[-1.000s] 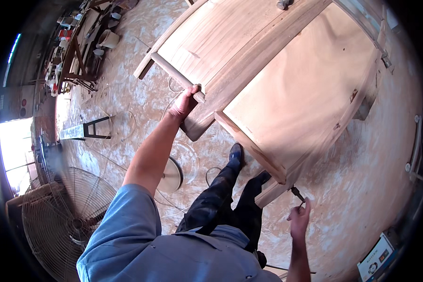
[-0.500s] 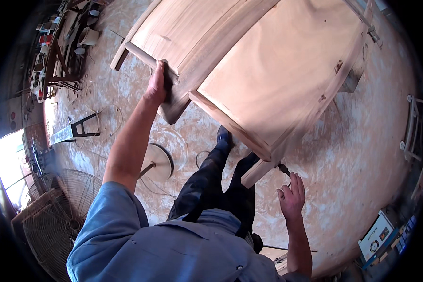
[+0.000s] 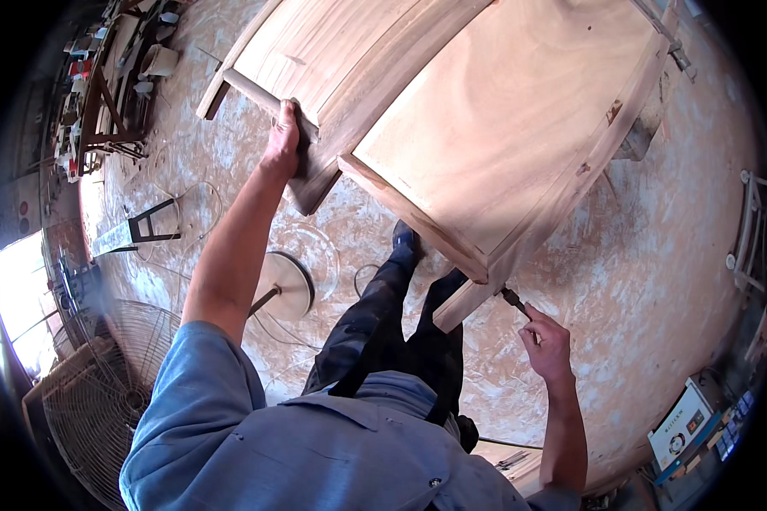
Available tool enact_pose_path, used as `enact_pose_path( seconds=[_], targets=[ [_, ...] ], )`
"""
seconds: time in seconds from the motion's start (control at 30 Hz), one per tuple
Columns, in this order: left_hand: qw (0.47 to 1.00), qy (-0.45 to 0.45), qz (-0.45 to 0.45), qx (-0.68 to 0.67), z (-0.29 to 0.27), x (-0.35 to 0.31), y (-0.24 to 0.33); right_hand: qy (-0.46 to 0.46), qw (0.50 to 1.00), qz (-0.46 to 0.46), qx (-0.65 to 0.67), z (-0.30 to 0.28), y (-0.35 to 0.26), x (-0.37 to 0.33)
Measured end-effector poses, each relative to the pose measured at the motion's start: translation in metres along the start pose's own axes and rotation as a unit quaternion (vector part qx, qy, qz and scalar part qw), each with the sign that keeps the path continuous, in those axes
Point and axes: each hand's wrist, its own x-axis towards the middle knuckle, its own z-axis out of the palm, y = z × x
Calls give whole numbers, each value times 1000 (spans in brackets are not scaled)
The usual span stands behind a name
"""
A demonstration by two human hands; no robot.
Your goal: The person assembles a wooden chair frame by hand, using a chisel to align joints and a metal bar clamp to secure the structure. They repeatedly position the frame, insert the clamp, and tighten it to hold the pieces together.
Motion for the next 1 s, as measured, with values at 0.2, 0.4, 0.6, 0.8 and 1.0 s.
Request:
enact_pose_path(
  seconds=[0.2,0.4,0.6,0.8,1.0],
  targets=[
    [999,35,5,24,6,-12,6,-52,985,132,99,-7,22,4],
    [998,30,45,29,6,-15,5,-95,955,201,194,-14,34,19],
    [998,33,34,32,15,-30,12,-61,930,222,286,-14,32,31],
    [998,11,50,34,7,-15,4,173,904,273,281,33,21,36],
    [997,10,45,57,4,-11,5,162,878,318,319,35,30,42]
  ],
)
